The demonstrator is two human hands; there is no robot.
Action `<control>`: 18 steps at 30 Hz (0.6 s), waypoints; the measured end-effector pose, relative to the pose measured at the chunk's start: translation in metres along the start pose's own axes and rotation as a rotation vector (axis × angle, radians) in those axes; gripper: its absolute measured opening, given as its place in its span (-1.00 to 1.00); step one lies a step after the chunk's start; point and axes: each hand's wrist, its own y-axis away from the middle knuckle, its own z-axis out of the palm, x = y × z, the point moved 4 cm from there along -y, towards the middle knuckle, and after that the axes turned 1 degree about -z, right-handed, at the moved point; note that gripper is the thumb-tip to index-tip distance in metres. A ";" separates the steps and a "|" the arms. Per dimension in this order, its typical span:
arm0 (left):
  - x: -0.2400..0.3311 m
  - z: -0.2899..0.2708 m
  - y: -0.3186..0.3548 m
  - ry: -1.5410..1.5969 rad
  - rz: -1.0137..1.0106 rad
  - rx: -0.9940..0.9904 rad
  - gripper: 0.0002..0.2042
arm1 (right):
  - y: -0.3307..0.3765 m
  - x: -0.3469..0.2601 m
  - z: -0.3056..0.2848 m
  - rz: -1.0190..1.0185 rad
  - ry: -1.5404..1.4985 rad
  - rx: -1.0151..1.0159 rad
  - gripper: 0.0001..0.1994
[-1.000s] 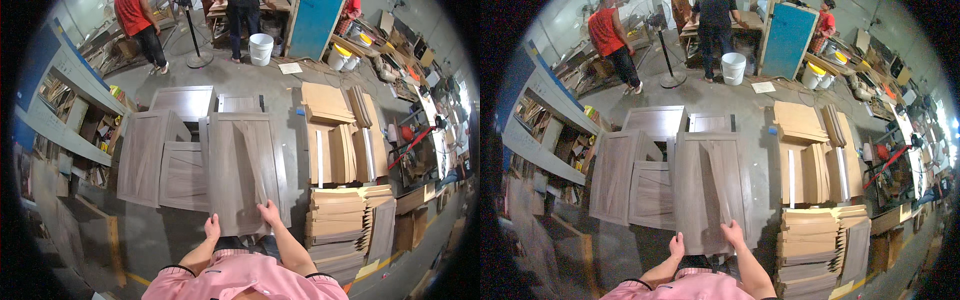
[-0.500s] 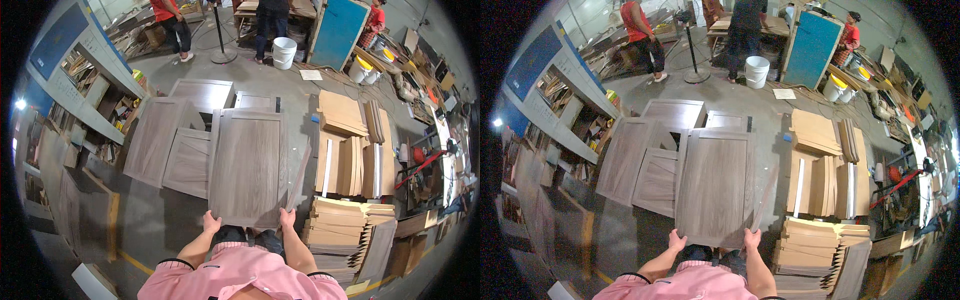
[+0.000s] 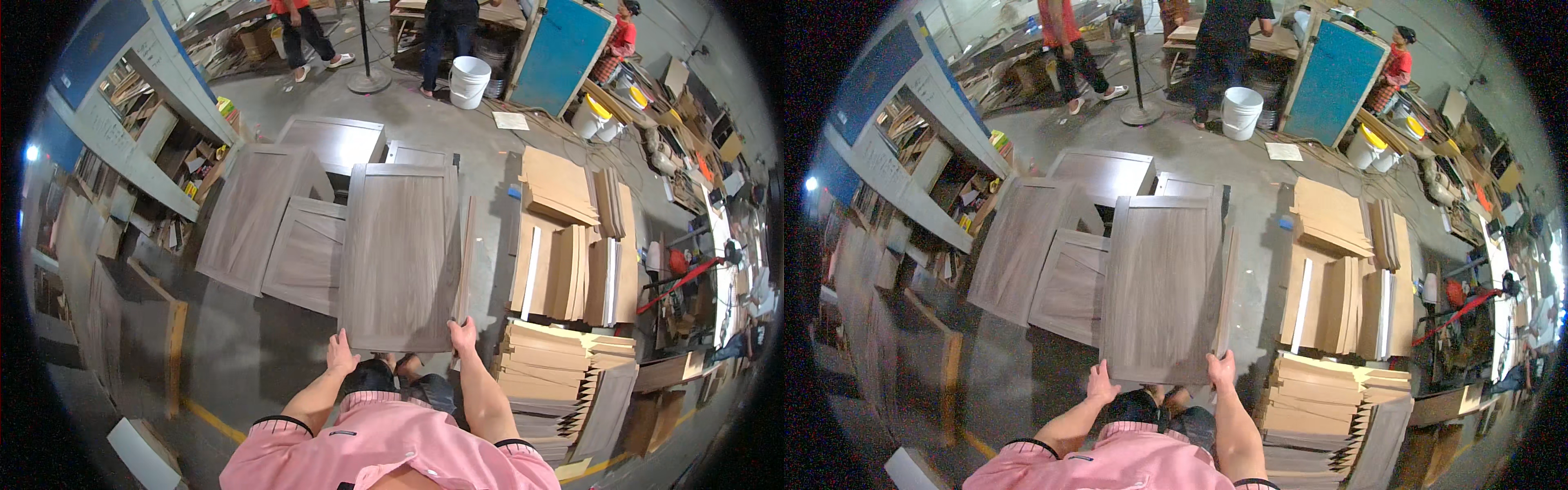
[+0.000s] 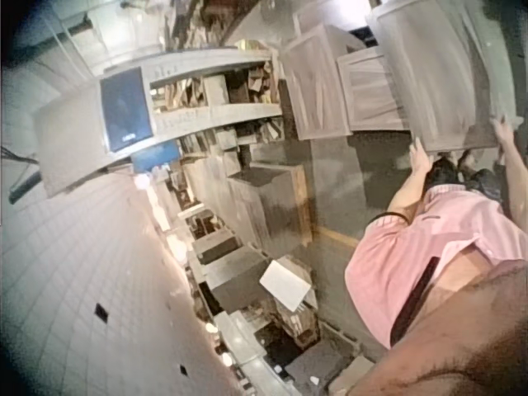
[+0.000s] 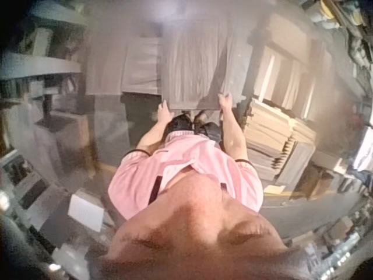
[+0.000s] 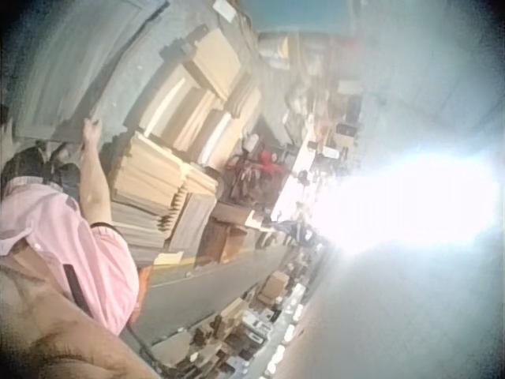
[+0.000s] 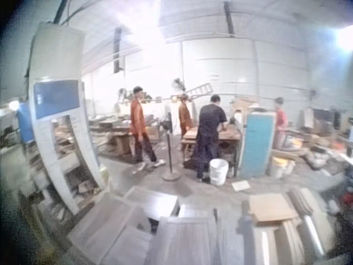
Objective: The person collects wooden trim pieces from a stack on a pallet jack, places them onto larger grey furniture panels, and then stacks the assembled panels on a separate pile.
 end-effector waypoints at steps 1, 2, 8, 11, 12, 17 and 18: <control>-0.003 0.000 -0.003 0.086 -0.035 -0.037 -0.03 | -0.001 0.004 0.002 -0.001 0.008 -0.004 -0.50; -0.004 0.000 -0.005 0.096 -0.045 -0.040 -0.03 | -0.001 0.004 0.003 0.000 0.067 0.005 -0.49; -0.001 -0.013 -0.011 -0.058 0.025 0.051 -0.04 | 0.011 0.010 0.008 -0.032 0.181 0.069 -0.54; -0.014 -0.007 -0.021 -0.070 0.058 0.004 -0.06 | 0.015 0.013 0.007 -0.002 0.175 0.094 -0.54; -0.013 -0.015 -0.018 -0.043 0.079 0.005 -0.12 | 0.017 0.015 0.006 0.020 0.162 0.104 -0.54; -0.020 -0.013 -0.020 -0.094 0.107 -0.037 -0.14 | 0.027 0.008 0.009 0.006 0.095 0.086 -0.53; -0.020 -0.013 -0.019 -0.095 0.090 -0.055 -0.15 | 0.031 0.003 0.010 0.036 0.039 0.077 -0.53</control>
